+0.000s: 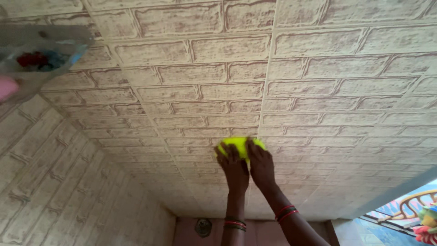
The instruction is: The person wipes a tiled wall with a yellow cloth, moving the cloth in circular and back-and-forth motions across the surface. The person cleans around pipes and a wall-mounted shelf, continuing the wiping action throughout the clip.
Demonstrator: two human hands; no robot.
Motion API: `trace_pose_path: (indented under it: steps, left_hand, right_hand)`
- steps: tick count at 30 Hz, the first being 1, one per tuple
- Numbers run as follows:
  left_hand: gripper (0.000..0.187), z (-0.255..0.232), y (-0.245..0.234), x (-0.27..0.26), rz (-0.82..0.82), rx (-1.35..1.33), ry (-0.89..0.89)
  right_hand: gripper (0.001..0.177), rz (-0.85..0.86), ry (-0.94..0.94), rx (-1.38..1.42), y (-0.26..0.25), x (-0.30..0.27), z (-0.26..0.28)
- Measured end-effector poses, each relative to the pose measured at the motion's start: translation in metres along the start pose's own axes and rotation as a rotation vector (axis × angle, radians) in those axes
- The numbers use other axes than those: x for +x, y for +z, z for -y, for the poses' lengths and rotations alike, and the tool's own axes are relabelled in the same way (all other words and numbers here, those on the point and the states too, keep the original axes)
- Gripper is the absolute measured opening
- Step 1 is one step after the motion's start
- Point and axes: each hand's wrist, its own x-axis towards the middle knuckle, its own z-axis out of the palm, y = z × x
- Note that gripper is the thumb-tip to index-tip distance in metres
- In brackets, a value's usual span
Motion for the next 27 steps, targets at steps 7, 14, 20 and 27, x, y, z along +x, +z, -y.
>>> trace_pose_path:
  steps: [7, 14, 20, 27]
  left_hand:
    - [0.072, -0.028, -0.052, 0.085, -0.034, -0.006, 0.2]
    - [0.073, 0.025, -0.024, 0.032, -0.147, -0.089, 0.028]
    - [0.075, 0.053, 0.001, -0.008, -0.024, -0.145, -0.108]
    - [0.073, 0.006, -0.069, 0.094, -0.112, -0.036, 0.244]
  right_hand:
    - [0.049, -0.328, 0.05, 0.039, -0.045, 0.084, 0.02]
    - [0.057, -0.038, -0.095, 0.051, -0.016, 0.061, 0.043]
    - [0.061, 0.088, -0.107, 0.098, 0.007, 0.015, 0.049]
    - [0.056, -0.247, -0.018, 0.038, -0.024, 0.096, 0.042]
